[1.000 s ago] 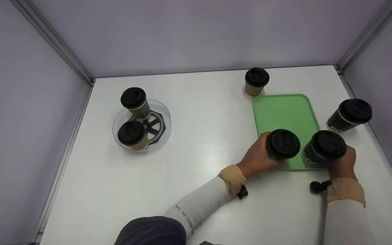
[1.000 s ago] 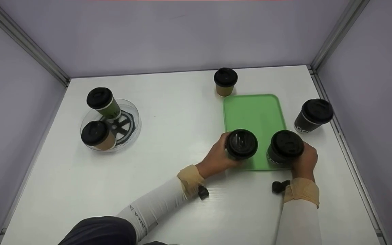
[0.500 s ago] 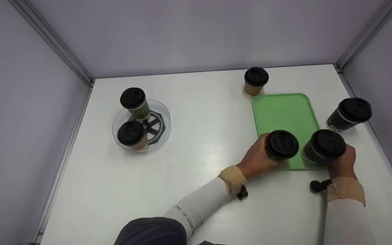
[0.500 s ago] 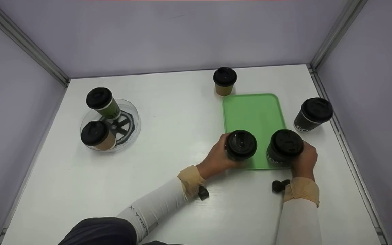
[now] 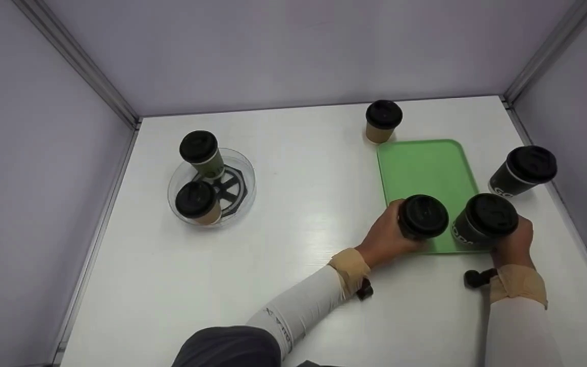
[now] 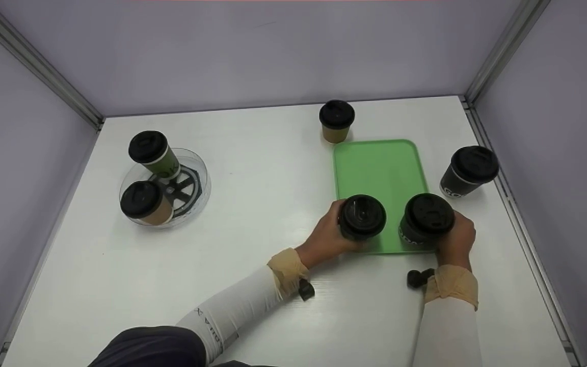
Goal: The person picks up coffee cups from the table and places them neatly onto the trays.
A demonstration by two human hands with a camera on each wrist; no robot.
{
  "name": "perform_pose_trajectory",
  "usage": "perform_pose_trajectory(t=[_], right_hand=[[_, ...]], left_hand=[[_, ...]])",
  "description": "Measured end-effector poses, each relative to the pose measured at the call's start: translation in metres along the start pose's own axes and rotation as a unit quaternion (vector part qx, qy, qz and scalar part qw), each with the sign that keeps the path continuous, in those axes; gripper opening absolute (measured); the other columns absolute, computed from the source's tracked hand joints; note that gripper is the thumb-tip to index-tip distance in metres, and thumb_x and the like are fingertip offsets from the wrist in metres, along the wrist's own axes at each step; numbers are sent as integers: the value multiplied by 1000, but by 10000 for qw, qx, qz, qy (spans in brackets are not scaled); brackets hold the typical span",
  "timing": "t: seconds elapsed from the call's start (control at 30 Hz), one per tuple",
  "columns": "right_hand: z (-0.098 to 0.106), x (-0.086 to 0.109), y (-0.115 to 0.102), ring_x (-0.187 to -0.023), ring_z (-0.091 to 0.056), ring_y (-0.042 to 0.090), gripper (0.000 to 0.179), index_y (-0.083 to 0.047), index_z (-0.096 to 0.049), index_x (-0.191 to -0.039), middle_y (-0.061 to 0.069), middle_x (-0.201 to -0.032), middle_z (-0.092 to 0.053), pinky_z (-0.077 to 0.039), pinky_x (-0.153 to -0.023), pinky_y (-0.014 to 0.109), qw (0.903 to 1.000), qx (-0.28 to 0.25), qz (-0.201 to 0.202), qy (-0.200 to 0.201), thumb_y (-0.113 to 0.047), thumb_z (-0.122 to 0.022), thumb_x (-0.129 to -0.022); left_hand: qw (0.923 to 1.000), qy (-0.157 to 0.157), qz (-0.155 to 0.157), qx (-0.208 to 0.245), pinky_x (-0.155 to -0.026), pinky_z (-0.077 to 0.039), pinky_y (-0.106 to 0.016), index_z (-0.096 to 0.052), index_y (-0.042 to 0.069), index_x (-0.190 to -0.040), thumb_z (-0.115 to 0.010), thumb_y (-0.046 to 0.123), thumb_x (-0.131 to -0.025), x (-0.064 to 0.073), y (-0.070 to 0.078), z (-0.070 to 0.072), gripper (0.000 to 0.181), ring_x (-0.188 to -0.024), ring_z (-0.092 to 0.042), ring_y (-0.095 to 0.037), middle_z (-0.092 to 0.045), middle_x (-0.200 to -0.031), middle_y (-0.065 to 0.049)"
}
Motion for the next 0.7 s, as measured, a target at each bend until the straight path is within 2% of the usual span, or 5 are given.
perform_pose_trajectory(t=[0.03, 0.2, 0.5, 0.6, 0.7], right_hand=[[0, 0, 0, -59, -46, -1, 19, -5, -66, -70, -24, -59, -52, -37, -61, 15, 9999, -137, -40, 21, 7, -64, -84], [0, 0, 2, -60, -47, 0, 29, -19, -67, -68, -24, -60, -53, -37, -62, 15, 9998, -105, -167, 0, 6, -66, -83], [-1, -1, 9, -63, -48, 1, 20, -12, -66, -74, -22, -62, -54, -39, -65, 15, 9967, -27, -791, -201, 3, -63, -87], [-1, -1, 10, -62, -48, 1, 20, -11, -65, -73, -21, -62, -54, -39, -64, 15, 9964, 17, -811, -238, 5, -62, -86], [-1, -1, 8, -61, -46, 1, 20, -9, -64, -73, -22, -61, -52, -38, -63, 15, 9976, 110, -644, -212, 6, -61, -86]], left_hand=[[10000, -2, 3, -35, -102, -34, -19, -35, 10, -142, -88, 30, -71, 0, 0, 0, 91, -124, -43, -3, -47, -136, 2], [9999, 95, 44, -134, -102, -34, -19, -37, 9, -142, -88, 32, -70, 0, 0, 0, 91, -124, -44, -4, -49, -135, 1], [9996, 180, 68, -230, -102, -34, -18, -38, 8, -140, -87, 32, -70, -2, 0, -2, 89, -123, -45, -5, -50, -134, 0], [9996, 174, 74, -219, -102, -34, -18, -38, 8, -141, -87, 32, -70, -1, 0, -3, 89, -123, -45, -5, -50, -134, 1], [9996, 188, 83, -214, -102, -33, -18, -38, 9, -141, -86, 33, -71, -1, 1, -3, 88, -123, -44, -4, -50, -134, 1]])
Point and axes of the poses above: each hand's wrist, its own x-axis away from the middle knuckle, its own z-axis out of the back of the hand, y = z × x, the point moved 7 cm from there along -x, towards the middle knuckle
